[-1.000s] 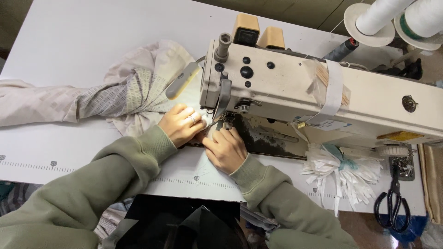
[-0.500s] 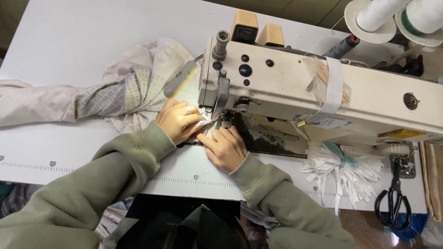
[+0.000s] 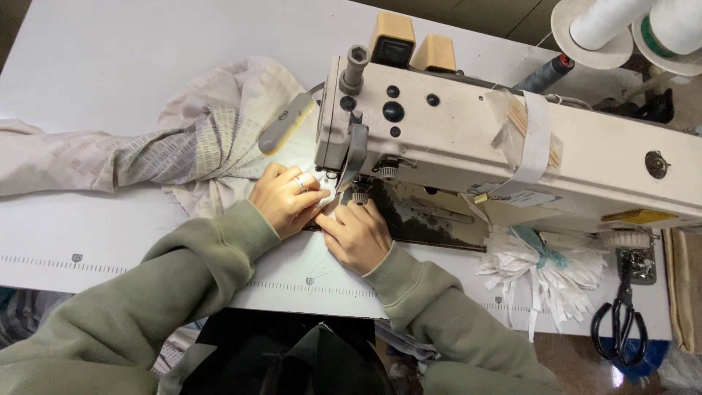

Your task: Sewing a seam on a large piece of fabric using an industrial sewing machine

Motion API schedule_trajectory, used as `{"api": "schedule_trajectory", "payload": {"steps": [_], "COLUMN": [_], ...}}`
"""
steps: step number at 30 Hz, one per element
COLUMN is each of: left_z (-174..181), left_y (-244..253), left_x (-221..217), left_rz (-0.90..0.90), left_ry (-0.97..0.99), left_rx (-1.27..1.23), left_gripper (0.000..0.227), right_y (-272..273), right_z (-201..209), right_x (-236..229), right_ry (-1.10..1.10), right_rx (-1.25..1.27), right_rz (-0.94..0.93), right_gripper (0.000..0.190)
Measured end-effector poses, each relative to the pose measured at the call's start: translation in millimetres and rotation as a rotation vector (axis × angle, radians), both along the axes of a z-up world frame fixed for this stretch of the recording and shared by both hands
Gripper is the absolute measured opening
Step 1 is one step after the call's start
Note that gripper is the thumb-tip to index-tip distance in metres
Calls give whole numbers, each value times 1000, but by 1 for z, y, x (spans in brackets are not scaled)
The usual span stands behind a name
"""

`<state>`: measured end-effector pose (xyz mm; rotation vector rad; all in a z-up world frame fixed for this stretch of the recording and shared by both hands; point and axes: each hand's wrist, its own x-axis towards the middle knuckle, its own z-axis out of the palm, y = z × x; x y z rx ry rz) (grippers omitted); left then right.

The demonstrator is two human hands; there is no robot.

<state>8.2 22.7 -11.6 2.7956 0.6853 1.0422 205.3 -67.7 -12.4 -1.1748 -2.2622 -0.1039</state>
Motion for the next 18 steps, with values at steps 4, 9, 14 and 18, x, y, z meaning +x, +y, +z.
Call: {"api": "schedule_trajectory", "payload": {"steps": [4,9,14,18], "left_z": [1,26,18,14], "left_y": [2,2,-2,-4], "left_x": [2,-9,-5,-1], "left_rz": [-1,-35,-38,22], "left_ry": [-5,58,49,42], "left_rx": [11,49,15,28], "left_gripper": [8,19,23,24], "right_y": [1,2,3,5], "right_z": [-3,0,-3,-6], "right_x": [-1,-2,0,0], "right_ry": [4,6,-3,-14], "right_rx": [3,22,15,-9], "right_rz": [-19,3,-8,-27], "right_gripper": [26,26,26,22]}}
